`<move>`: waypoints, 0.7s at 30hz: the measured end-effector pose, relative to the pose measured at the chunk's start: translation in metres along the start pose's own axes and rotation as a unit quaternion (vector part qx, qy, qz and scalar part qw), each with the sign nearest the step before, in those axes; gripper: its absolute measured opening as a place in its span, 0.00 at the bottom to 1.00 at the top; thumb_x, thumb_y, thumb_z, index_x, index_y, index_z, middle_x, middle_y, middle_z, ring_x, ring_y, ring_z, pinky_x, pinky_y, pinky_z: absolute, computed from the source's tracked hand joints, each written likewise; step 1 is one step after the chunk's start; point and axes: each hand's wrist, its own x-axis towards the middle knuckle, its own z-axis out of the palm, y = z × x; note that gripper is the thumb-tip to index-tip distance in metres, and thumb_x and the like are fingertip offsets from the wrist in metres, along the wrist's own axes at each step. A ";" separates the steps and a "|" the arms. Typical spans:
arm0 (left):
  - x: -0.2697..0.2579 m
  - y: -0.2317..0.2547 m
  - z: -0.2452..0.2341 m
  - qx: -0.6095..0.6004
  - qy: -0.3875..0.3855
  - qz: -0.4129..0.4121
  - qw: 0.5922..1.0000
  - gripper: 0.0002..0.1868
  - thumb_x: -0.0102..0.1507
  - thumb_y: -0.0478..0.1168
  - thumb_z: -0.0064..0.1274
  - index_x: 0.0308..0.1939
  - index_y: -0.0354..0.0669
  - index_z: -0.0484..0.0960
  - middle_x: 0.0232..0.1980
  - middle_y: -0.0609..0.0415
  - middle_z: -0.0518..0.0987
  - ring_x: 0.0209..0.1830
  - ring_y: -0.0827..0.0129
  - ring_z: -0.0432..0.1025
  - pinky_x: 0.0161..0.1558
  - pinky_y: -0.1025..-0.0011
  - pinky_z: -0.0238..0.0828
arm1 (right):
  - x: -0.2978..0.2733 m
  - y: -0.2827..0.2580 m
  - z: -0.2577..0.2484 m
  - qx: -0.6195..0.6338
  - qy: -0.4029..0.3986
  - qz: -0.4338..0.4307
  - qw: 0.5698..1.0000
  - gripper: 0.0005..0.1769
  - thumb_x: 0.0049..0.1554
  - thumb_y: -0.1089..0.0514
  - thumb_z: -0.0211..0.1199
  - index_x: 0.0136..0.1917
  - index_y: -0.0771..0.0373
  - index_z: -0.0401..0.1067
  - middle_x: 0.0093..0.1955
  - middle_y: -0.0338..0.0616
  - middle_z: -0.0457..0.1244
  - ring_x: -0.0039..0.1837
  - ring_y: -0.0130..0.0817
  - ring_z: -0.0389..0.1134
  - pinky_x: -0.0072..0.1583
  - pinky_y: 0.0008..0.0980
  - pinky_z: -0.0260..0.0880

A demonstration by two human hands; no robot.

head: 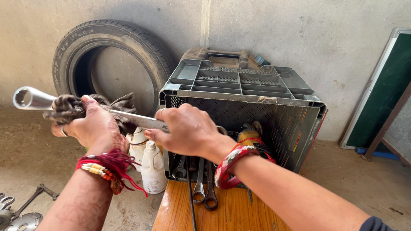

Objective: The person cleans a metal mechanical part with a cloth and uses different wrenches to work on it. They move tools in and out of a plastic crate and handle various components on the floor.

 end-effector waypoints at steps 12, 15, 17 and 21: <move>-0.032 -0.034 0.024 -0.125 -0.203 0.035 0.971 0.36 0.62 0.33 0.64 0.67 0.42 0.57 0.55 0.52 0.77 0.48 0.68 0.80 0.50 0.69 0.80 | 0.015 0.011 0.026 0.060 -0.005 0.007 0.998 0.34 0.53 0.52 0.65 0.68 0.63 0.57 0.42 0.60 0.69 0.46 0.54 0.72 0.50 0.49 0.72; -0.010 -0.031 0.034 -0.037 -0.244 0.118 0.962 0.37 0.62 0.33 0.66 0.63 0.38 0.53 0.50 0.51 0.77 0.43 0.69 0.79 0.43 0.72 0.81 | 0.017 0.019 0.035 0.144 -0.009 0.029 0.989 0.35 0.55 0.52 0.65 0.68 0.68 0.54 0.36 0.57 0.68 0.36 0.47 0.71 0.41 0.44 0.73; -0.003 -0.028 0.039 -0.077 -0.268 0.149 0.949 0.35 0.62 0.31 0.66 0.61 0.37 0.56 0.51 0.50 0.78 0.44 0.70 0.78 0.45 0.73 0.79 | 0.014 0.026 0.037 0.194 -0.052 0.078 0.976 0.33 0.55 0.54 0.60 0.69 0.67 0.55 0.31 0.51 0.67 0.29 0.39 0.71 0.34 0.40 0.73; -0.004 -0.013 0.041 -0.194 -0.263 0.148 0.933 0.31 0.62 0.27 0.68 0.61 0.35 0.63 0.53 0.51 0.76 0.48 0.71 0.76 0.50 0.75 0.78 | 0.011 0.040 0.035 0.399 -0.159 0.061 0.901 0.18 0.63 0.47 0.60 0.44 0.65 0.64 0.25 0.36 0.52 0.23 0.28 0.55 0.24 0.34 0.56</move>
